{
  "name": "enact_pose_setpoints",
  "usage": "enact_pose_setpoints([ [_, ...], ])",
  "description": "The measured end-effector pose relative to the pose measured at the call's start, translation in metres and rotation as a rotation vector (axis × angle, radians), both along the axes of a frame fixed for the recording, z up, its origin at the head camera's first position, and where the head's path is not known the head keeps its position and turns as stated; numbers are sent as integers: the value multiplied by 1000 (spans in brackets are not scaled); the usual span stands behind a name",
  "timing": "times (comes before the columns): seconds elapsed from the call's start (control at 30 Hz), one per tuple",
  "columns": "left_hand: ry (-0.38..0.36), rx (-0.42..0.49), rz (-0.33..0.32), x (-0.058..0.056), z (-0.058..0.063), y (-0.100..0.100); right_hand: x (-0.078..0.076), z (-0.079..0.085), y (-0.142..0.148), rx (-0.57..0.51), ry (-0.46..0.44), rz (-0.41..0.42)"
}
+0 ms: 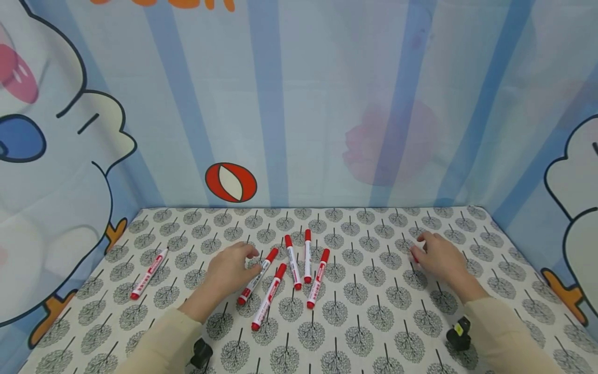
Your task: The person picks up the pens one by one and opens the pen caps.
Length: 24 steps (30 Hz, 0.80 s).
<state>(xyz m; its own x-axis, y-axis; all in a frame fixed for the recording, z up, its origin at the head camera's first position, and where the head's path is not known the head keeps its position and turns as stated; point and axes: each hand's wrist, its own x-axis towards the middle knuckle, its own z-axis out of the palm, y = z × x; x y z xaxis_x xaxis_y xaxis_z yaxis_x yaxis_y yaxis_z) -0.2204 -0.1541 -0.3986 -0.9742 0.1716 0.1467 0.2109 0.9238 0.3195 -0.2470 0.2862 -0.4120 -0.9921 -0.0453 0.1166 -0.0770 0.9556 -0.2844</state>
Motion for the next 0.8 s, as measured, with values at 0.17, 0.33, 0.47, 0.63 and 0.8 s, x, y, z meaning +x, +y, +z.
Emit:
enact_pose_setpoints([
  [0.17, -3, -10, 11, 1, -4, 2, -1, 2, -3, 8, 51, 43],
  [0.33, 10, -24, 24, 0, -10, 4, -1, 5, -7, 18, 94, 99],
  [0.47, 9, -6, 24, 0, -14, 4, 0, 10, -12, 21, 122, 134],
  [0.63, -8, 11, 21, 1, -17, 4, 2, 15, -21, 12, 122, 168],
  [0.8, -21, 5, 33, 0, -21, 5, 4, 17, -29, 7, 171, 208],
])
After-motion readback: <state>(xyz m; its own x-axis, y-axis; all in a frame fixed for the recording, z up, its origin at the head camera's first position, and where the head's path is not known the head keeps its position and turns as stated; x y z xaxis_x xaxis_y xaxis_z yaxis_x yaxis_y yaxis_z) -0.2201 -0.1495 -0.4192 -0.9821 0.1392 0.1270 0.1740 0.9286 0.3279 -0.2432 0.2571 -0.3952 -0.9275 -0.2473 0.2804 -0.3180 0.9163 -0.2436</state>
